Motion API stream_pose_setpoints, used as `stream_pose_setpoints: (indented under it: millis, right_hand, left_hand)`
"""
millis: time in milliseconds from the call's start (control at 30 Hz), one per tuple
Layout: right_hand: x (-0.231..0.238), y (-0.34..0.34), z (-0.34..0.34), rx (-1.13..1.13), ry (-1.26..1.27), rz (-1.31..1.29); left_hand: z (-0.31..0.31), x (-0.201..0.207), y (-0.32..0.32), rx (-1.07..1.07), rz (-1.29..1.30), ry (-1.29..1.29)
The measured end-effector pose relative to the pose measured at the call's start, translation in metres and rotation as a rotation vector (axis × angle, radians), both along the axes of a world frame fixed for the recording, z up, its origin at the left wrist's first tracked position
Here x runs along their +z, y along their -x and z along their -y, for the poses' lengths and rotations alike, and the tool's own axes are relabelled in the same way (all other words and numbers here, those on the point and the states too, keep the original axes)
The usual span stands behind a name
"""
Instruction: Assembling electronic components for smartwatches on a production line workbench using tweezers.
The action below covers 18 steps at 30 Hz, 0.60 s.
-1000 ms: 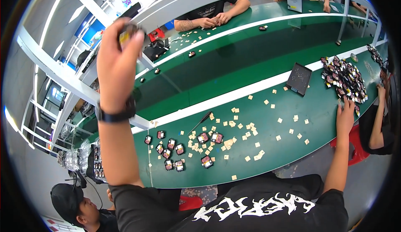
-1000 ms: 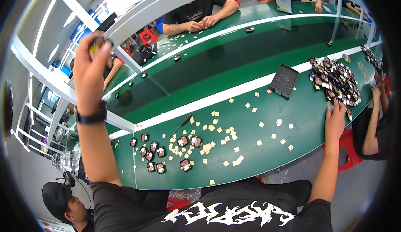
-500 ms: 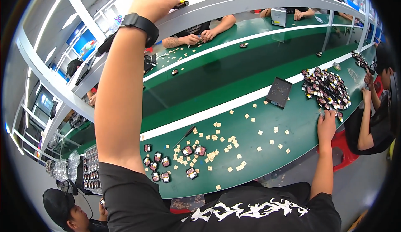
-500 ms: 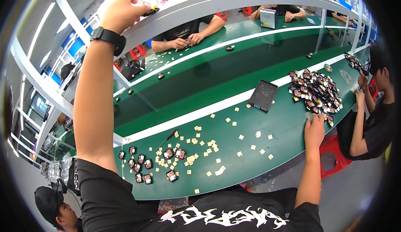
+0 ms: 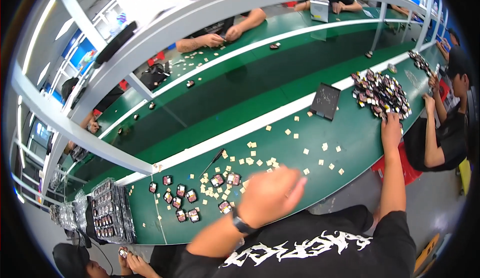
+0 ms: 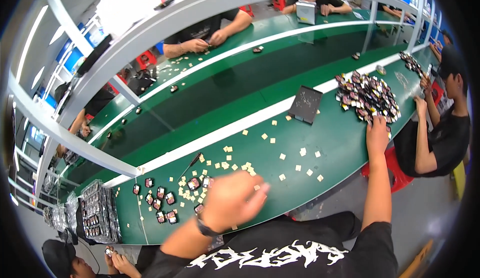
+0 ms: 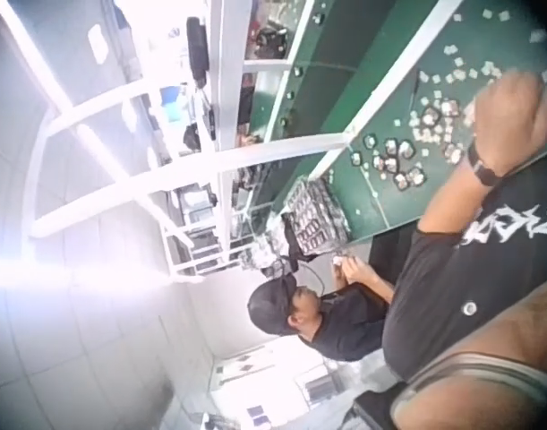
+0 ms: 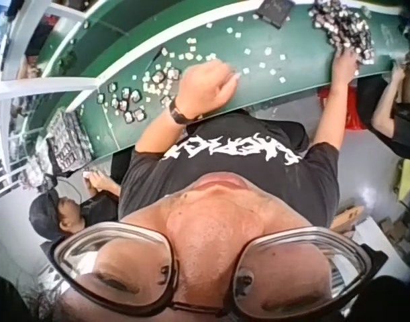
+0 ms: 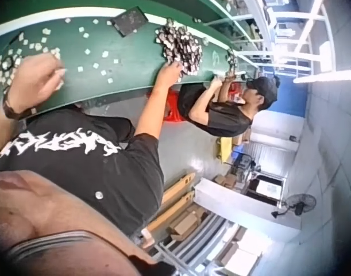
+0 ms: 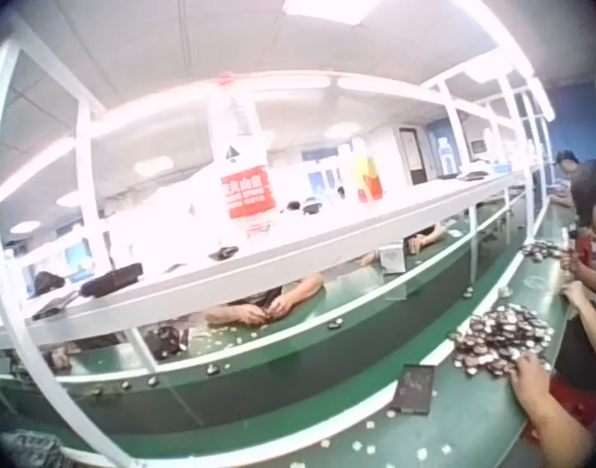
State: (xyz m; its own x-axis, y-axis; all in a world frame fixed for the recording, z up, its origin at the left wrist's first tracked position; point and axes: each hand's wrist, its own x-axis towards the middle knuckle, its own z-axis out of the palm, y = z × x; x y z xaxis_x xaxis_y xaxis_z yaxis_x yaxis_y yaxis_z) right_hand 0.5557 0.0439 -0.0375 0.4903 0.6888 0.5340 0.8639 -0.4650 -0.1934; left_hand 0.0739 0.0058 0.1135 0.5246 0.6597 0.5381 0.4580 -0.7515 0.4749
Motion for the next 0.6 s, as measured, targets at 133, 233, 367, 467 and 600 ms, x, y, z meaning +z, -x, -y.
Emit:
stream_pose_setpoints:
  millis: [133,233,367,467,600]
  right_hand:
    - [0.014,0.004,-0.009,0.066,0.022,0.07]
    - [0.015,0.016,-0.008,0.03,0.016,0.083]
    - [0.017,0.038,0.015,0.099,-0.069,0.173]
    - [0.031,0.079,0.037,0.277,-0.159,0.159]
    - [0.058,0.174,0.068,0.604,-0.146,0.011]
  left_hand:
    - [0.04,-0.066,-0.007,-0.13,-0.076,0.118]
    - [0.032,-0.085,-0.004,-0.232,-0.064,0.141]
    - [0.024,-0.104,0.006,-0.27,0.106,0.316]
    - [0.034,-0.111,0.014,-0.234,0.204,0.599]
    - [0.03,-0.125,0.017,-0.271,0.299,0.721]
